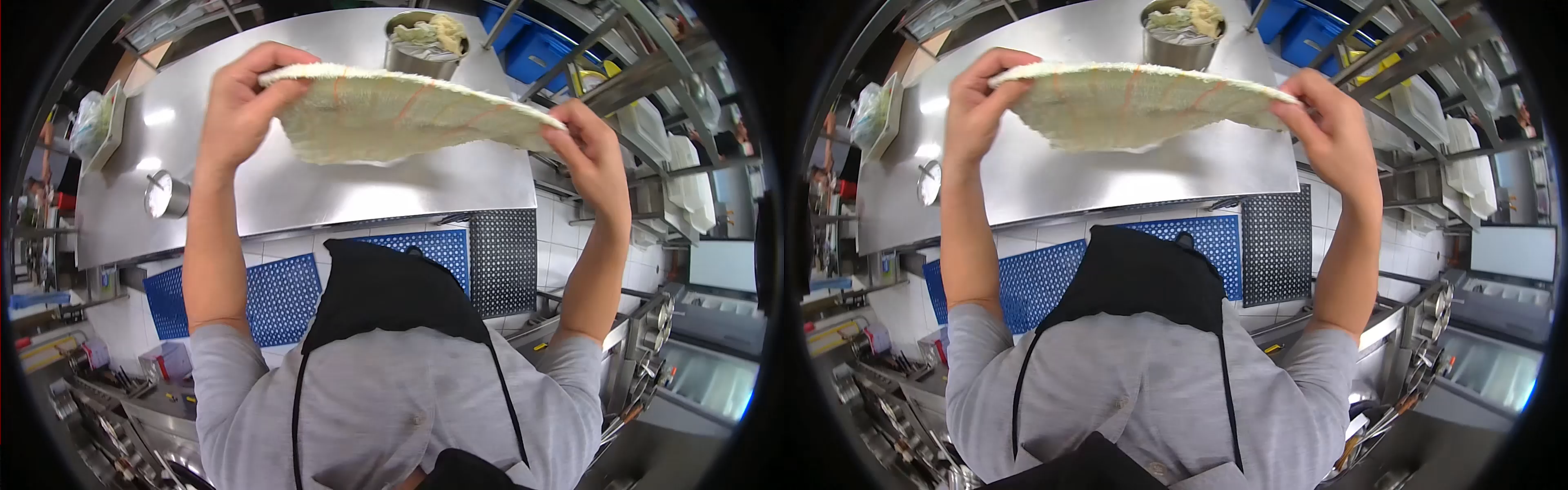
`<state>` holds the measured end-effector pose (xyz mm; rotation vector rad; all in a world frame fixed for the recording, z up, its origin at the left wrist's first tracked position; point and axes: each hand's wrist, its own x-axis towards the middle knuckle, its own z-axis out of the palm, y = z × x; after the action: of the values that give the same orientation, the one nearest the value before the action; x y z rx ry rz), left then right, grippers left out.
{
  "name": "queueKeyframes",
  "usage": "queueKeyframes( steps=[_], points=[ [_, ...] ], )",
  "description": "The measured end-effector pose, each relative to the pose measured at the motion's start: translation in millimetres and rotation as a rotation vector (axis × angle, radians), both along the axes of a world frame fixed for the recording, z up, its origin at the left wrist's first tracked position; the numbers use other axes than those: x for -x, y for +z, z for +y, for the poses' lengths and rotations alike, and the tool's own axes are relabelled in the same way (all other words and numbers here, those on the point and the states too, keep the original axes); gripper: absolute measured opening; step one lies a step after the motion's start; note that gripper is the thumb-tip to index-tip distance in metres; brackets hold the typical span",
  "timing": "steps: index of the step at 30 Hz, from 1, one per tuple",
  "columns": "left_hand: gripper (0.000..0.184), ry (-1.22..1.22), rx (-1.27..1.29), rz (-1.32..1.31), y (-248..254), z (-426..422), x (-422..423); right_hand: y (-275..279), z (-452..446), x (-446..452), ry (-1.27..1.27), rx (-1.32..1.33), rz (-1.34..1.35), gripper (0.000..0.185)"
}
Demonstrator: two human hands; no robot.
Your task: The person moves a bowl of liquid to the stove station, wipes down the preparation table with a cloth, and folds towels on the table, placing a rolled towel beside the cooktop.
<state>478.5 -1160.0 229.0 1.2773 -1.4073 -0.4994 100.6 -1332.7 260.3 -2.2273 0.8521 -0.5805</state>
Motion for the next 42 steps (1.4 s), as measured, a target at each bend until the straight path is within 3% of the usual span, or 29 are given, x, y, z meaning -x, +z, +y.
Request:
queueKeyframes(
  steps=[4, 7, 10, 13, 15, 17, 19, 21, 24, 27, 28, 30, 32, 35, 37, 39, 41, 42],
  points=[
    [0.020, 0.148, 0.119, 0.145, 15, 36, 0, -21, 16, -15, 0.004, -0.215, -0.680, 0.018],
    [0.023, 0.254, 0.192, 0.216, 8, 43, 6, -21, 14, -42, -0.055, -0.084, -0.746, 0.018],
    [0.026, 0.373, 0.140, 0.293, -18, 27, 0, -41, -18, -71, -0.062, -0.019, -0.665, 0.022],
    [0.029, 0.552, -0.085, 0.247, -63, -1, -19, -105, -77, -106, -0.050, -0.005, -0.460, 0.030],
    [0.032, 0.744, -0.243, -0.039, -114, -26, -37, -139, -80, -126, -0.208, 0.300, -0.079, 0.032],
    [0.044, 0.896, -0.196, -0.314, -185, -38, -45, -192, -66, -135, -0.209, 0.459, -0.109, 0.030],
    [0.053, 0.745, -0.150, -0.415, -228, -33, -23, -251, -31, -143, -0.062, 0.314, -0.054, 0.036],
    [0.069, 0.563, -0.304, -0.500, -254, -35, 5, -290, 7, -161, 0.028, 0.314, 0.069, 0.054],
    [0.077, 0.533, -0.551, -0.822, -270, -47, 19, -305, 2, -182, 0.057, 0.373, 0.305, 0.068],
    [0.083, 0.521, -0.548, -0.852, -279, -53, 4, -327, -26, -185, 0.049, 0.503, 0.333, 0.074],
    [0.078, 0.531, -0.519, -0.885, -281, -57, -3, -335, -33, -189, 0.038, 0.510, 0.338, 0.073],
    [0.074, 0.517, -0.486, -0.722, -293, -66, -16, -335, -46, -198, 0.019, 0.542, 0.336, 0.072],
    [0.062, 0.600, -0.326, -0.526, -283, -56, -21, -320, -54, -191, 0.028, 0.335, 0.226, 0.066],
    [0.052, 0.703, -0.496, -0.453, -257, 21, 3, -280, -28, -138, 0.036, 0.228, -0.014, 0.053],
    [0.050, 0.819, -0.595, -0.478, -249, 63, 35, -257, 14, -91, -0.152, -0.001, 0.292, 0.043],
    [0.049, 0.805, -0.710, -0.456, -244, 77, 58, -260, 41, -70, -0.261, 0.022, 0.447, 0.038],
    [0.047, 0.763, -0.945, -0.304, -229, 74, 56, -263, 51, -71, -0.274, -0.018, 0.429, 0.038],
    [0.043, 0.772, -0.918, -0.351, -236, 75, 54, -276, 52, -73, -0.240, -0.026, 0.397, 0.040]
  ],
)
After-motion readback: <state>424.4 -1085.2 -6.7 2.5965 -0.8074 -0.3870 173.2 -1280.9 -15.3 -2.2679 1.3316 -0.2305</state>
